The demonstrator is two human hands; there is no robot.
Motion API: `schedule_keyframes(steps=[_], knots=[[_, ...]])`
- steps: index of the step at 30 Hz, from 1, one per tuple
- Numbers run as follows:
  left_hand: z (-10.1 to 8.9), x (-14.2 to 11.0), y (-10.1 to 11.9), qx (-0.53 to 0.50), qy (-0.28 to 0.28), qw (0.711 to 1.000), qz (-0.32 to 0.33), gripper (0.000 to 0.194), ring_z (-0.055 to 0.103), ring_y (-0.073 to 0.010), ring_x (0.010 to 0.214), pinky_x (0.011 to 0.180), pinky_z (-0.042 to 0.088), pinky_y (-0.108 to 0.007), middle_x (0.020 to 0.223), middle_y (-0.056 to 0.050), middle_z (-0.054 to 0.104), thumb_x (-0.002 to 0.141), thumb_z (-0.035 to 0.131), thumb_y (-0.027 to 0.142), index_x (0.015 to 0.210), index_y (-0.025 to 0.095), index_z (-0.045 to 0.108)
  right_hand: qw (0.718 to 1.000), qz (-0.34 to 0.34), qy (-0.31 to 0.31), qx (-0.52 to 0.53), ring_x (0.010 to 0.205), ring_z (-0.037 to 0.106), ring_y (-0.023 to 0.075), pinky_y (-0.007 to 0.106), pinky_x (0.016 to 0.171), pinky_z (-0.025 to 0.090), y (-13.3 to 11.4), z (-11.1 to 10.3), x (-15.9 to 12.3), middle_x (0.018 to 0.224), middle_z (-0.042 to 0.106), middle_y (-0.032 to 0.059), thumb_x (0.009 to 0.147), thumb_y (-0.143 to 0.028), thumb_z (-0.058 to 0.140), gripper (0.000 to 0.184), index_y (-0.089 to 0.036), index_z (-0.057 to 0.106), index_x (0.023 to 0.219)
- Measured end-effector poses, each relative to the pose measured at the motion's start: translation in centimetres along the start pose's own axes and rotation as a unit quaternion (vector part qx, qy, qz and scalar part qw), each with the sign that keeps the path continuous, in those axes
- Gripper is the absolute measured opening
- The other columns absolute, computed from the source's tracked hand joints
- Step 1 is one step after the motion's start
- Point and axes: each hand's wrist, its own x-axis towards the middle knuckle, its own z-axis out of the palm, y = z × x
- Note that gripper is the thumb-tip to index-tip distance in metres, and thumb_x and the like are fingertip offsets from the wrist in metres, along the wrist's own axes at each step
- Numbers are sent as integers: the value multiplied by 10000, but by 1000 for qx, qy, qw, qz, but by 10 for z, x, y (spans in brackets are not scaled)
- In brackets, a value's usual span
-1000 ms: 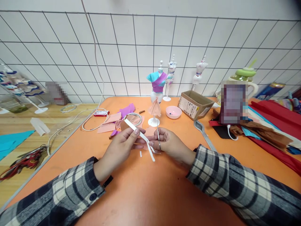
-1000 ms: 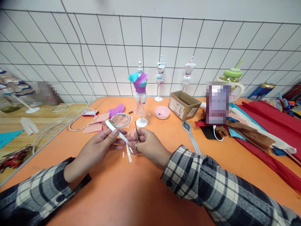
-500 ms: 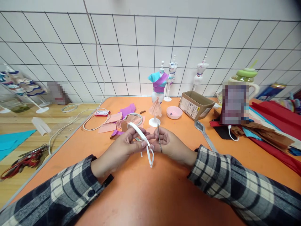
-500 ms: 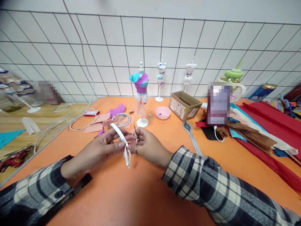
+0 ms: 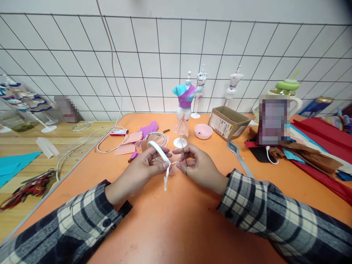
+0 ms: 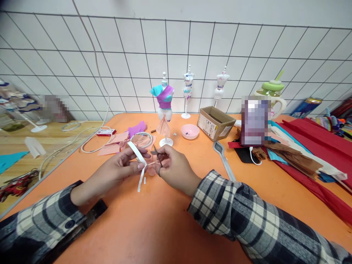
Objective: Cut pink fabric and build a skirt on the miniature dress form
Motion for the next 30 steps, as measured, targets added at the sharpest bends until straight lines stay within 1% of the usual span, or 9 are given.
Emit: schedule_keyframes(steps=[3,4,5,8,10,13,16,22,30], knots=[[-2,2,1,32,47,998,34,505,680,-186,908,859,533,-346,1250,-79,600,721,797,303,1159,201,569,985,-109,73,-110,1148,558,248,382,886,462,-14,-7,-7,1241,628,75,809,-347,685,211,-247,571,955],[-3,3,2,44,62,996,46,496,680,-174,890,855,530,-334,1251,-73,594,720,796,299,1152,203,572,981,-131,62,-128,1126,568,248,374,876,456,-19,-10,-9,1224,641,71,813,-368,682,220,-251,587,973],[-3,3,4,54,73,994,57,493,682,-166,874,853,528,-328,1252,-69,590,716,796,292,1147,205,573,982,-127,10,-142,1041,604,237,353,827,461,-23,-12,-10,1146,673,62,822,-389,670,212,-252,606,971],[-3,4,7,67,79,992,68,520,699,-170,835,830,526,-325,1181,-58,617,701,796,270,1160,209,561,963,-18,-192,-189,689,605,169,285,610,409,-24,-14,-10,807,694,18,839,-502,622,271,-236,655,880],[-2,4,7,83,74,992,59,570,712,-190,803,796,528,-332,1058,-40,652,692,793,272,1201,212,544,939,40,-248,-236,585,543,140,269,539,339,-18,-13,-7,691,657,5,824,-586,600,374,-218,664,804],[1,2,3,118,57,990,46,649,711,-210,748,724,523,-332,855,-3,675,700,776,285,1278,220,489,922,50,-263,-279,552,504,126,270,517,289,-9,-10,-5,654,647,8,797,-643,596,446,-205,665,745],[3,0,2,132,46,989,39,663,692,-200,684,649,496,-302,717,31,653,718,751,290,1301,219,442,915,82,-302,-256,529,509,118,264,509,301,-11,-10,-5,617,652,7,798,-646,593,464,-196,658,705],[6,0,7,143,52,988,39,662,695,-194,685,598,456,-270,784,14,666,704,737,277,1287,214,431,889,186,-404,-113,478,472,87,227,480,338,-28,-16,-5,619,675,1,807,-606,612,438,-175,637,734],[7,-2,5,159,59,985,27,663,635,-176,592,587,452,-278,619,58,605,682,745,267,1275,205,456,895,174,-371,-177,473,504,92,226,480,364,-17,-11,-7,597,671,8,827,-601,579,470,-171,601,638]])
